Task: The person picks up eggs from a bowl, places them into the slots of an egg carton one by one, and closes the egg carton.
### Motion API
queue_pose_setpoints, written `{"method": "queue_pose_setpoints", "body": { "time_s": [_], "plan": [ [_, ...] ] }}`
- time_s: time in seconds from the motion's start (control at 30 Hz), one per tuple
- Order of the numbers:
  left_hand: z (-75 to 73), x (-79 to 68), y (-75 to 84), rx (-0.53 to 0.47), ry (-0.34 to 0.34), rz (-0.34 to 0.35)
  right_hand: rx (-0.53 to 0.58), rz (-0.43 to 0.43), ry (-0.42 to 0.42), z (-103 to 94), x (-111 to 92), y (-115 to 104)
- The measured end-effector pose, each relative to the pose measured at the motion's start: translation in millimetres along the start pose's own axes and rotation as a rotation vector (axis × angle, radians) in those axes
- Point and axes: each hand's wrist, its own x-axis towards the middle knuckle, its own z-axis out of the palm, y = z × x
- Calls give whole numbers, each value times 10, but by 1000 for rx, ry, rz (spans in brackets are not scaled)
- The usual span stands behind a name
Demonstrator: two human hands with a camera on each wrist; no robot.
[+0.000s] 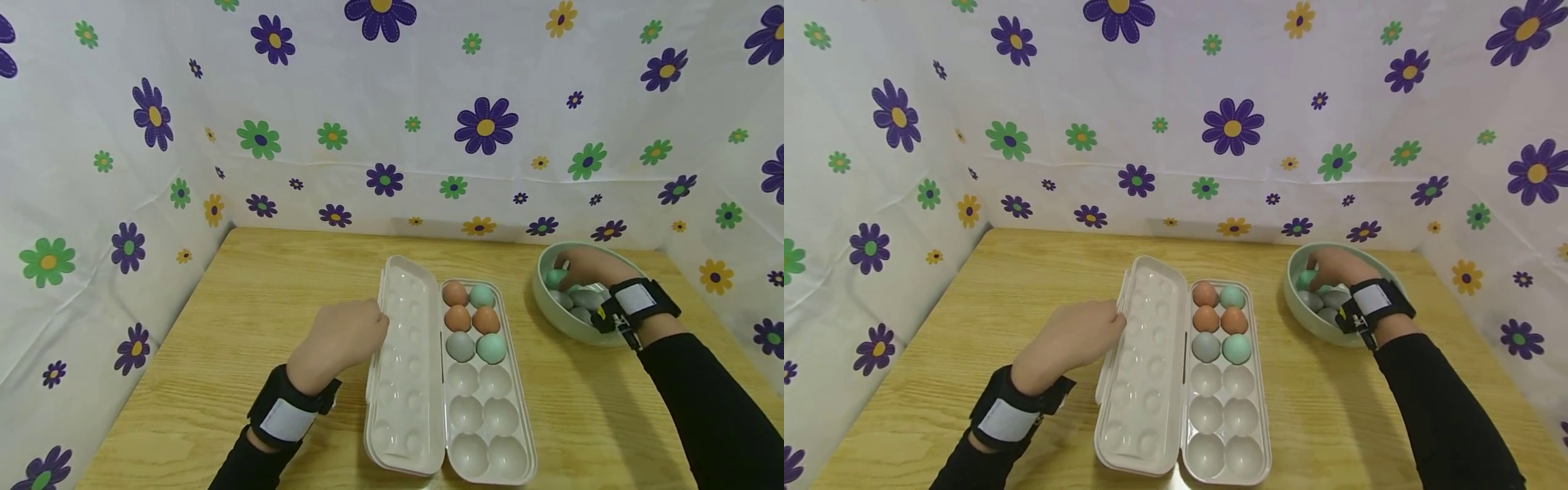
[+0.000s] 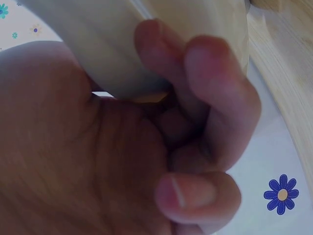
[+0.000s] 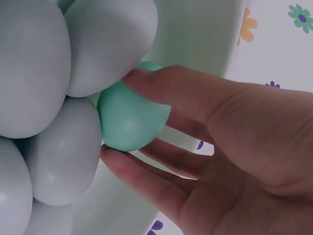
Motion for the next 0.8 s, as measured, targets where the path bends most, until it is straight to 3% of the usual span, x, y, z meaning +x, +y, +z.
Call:
{"method": "queue_pose_setpoints", "body": {
  "time_s": [0.27,0.8],
  "plan": [
    [1,5,4,8,-12,2,-9,-30,50,-11,-54,-26],
    [-9,4,5,41,-5,26,18,-5,107,-54,-252,-140]
  ]
}}
